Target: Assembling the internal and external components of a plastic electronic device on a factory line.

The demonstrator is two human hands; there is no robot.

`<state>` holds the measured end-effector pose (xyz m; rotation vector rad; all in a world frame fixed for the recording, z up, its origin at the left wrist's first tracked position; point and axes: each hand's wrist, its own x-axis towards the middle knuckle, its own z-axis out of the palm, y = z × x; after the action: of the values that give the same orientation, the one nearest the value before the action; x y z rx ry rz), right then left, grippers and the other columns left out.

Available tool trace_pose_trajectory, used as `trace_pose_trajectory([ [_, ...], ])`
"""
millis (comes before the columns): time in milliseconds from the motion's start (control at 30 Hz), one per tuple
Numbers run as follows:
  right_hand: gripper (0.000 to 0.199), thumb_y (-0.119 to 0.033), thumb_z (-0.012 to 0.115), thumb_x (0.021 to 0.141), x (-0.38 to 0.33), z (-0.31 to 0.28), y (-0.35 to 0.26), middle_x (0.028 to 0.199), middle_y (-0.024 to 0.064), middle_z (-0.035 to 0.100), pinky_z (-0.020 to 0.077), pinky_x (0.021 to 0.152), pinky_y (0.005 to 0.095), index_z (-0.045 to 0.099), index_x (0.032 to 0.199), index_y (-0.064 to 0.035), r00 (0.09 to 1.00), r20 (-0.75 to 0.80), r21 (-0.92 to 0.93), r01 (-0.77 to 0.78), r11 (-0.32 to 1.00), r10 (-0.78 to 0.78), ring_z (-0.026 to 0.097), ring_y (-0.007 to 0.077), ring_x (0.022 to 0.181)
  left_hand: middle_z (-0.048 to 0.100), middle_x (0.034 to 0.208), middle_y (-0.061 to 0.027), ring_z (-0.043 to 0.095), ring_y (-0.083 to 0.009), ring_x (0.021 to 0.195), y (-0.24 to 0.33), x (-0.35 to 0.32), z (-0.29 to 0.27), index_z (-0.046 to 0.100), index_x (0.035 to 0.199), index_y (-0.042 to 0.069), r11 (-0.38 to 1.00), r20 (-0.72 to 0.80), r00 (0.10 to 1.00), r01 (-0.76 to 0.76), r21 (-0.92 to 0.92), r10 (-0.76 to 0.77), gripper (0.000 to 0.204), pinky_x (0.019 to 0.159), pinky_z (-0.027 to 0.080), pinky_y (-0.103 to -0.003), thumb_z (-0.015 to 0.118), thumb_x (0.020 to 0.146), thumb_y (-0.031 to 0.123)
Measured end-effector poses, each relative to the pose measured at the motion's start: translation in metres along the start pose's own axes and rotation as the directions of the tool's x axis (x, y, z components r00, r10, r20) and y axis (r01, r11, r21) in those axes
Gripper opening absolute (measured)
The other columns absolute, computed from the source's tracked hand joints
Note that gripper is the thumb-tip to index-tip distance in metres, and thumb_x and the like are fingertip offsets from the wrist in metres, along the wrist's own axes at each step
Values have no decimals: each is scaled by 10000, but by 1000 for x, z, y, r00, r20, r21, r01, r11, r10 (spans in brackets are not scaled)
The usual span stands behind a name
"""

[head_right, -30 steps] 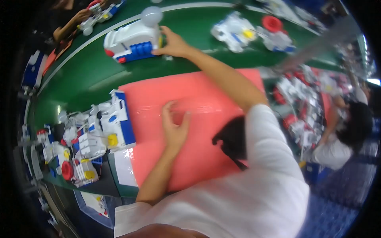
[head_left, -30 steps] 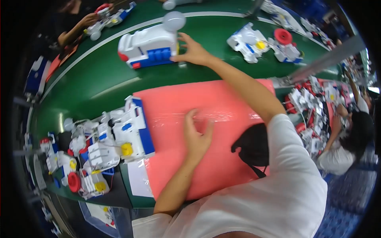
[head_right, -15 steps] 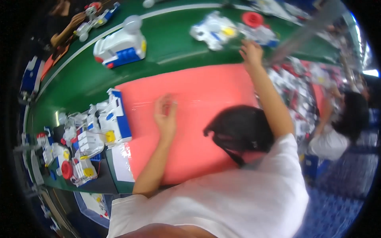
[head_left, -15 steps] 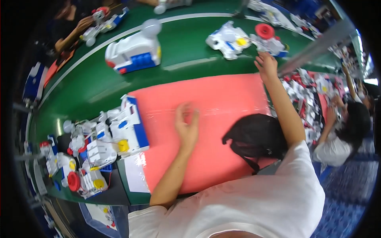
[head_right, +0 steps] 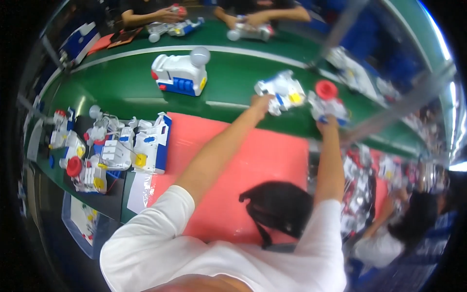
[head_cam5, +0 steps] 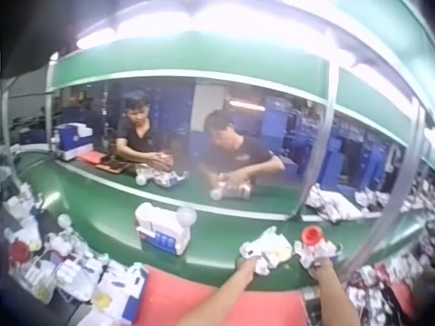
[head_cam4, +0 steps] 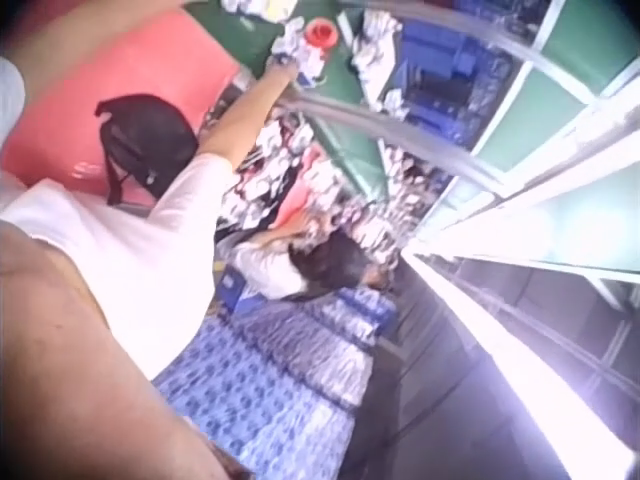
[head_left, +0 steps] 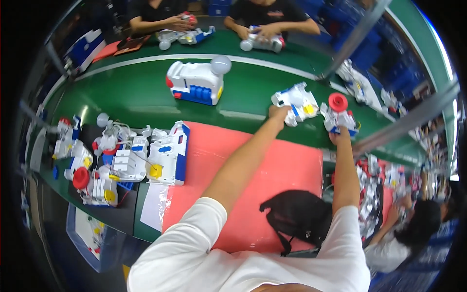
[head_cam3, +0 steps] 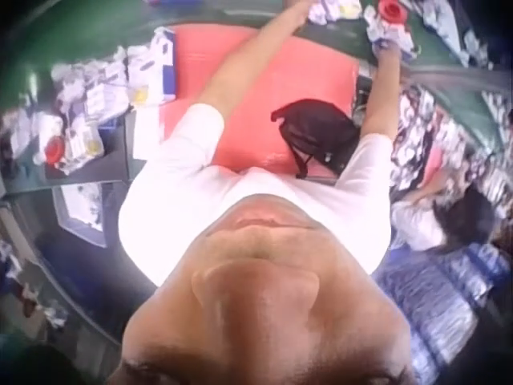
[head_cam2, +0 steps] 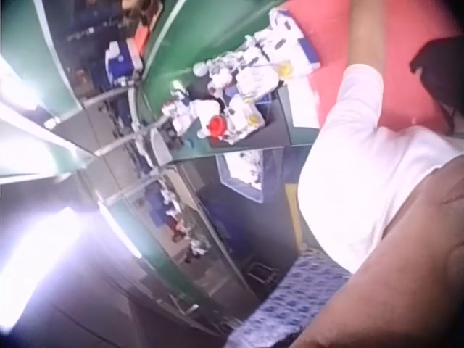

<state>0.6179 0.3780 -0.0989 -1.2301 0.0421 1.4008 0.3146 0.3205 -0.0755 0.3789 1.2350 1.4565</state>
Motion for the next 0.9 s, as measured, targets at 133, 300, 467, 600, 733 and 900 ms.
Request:
trace_pose_trajectory([
  [133,264,-88,543,825,-19,-56,-83,1013,146,543,544,807,474,472,1068,-14,987,84,-87,147,985,-139,569,307,945,623,1099,-196,627,-325,984,-7,-29,77,575,1073,-41,974,88,986,124,192,-143,474,780,521,-377,743,639,53],
  [300,271,-52,440,879,-67,-28,-64,1104,200,565,531,880,442,470,1137,24,960,187,-140,236,962,-208,565,357,1037,580,1160,-175,592,-290,1044,4,-37,60,481,1178,-13,996,86,993,70,58,-75,533,819,502,-365,672,680,10],
  [467,299,-46,413,897,-139,-14,-41,1151,219,563,518,912,411,453,1175,53,969,225,-160,142,977,-104,549,339,1095,606,1017,-120,608,-240,930,44,-110,2,507,1110,3,959,99,971,-192,-209,217,425,788,495,-333,600,708,-102],
  [600,300,-5,390,891,-224,-5,1,1173,220,550,499,937,424,433,1173,89,892,452,-178,58,982,29,538,354,1112,539,1162,-110,560,-206,1044,63,-183,-61,382,1227,39,912,50,963,-232,-338,263,522,889,451,-317,556,762,-120],
  [733,295,10,399,886,-289,1,42,1176,206,543,481,951,460,432,1172,75,896,427,-241,-14,970,119,524,343,1135,519,1195,-116,549,-186,1051,66,-251,-128,371,1245,30,842,-10,911,-384,-378,411,511,909,442,-308,565,798,-124],
  [900,276,3,407,895,-380,-10,93,1173,202,540,483,956,440,439,1159,75,918,384,-208,-22,978,102,539,330,1113,533,1193,-112,553,-185,1043,65,-328,-183,392,1256,8,867,-56,919,-386,-314,389,483,886,448,-305,545,817,-123],
])
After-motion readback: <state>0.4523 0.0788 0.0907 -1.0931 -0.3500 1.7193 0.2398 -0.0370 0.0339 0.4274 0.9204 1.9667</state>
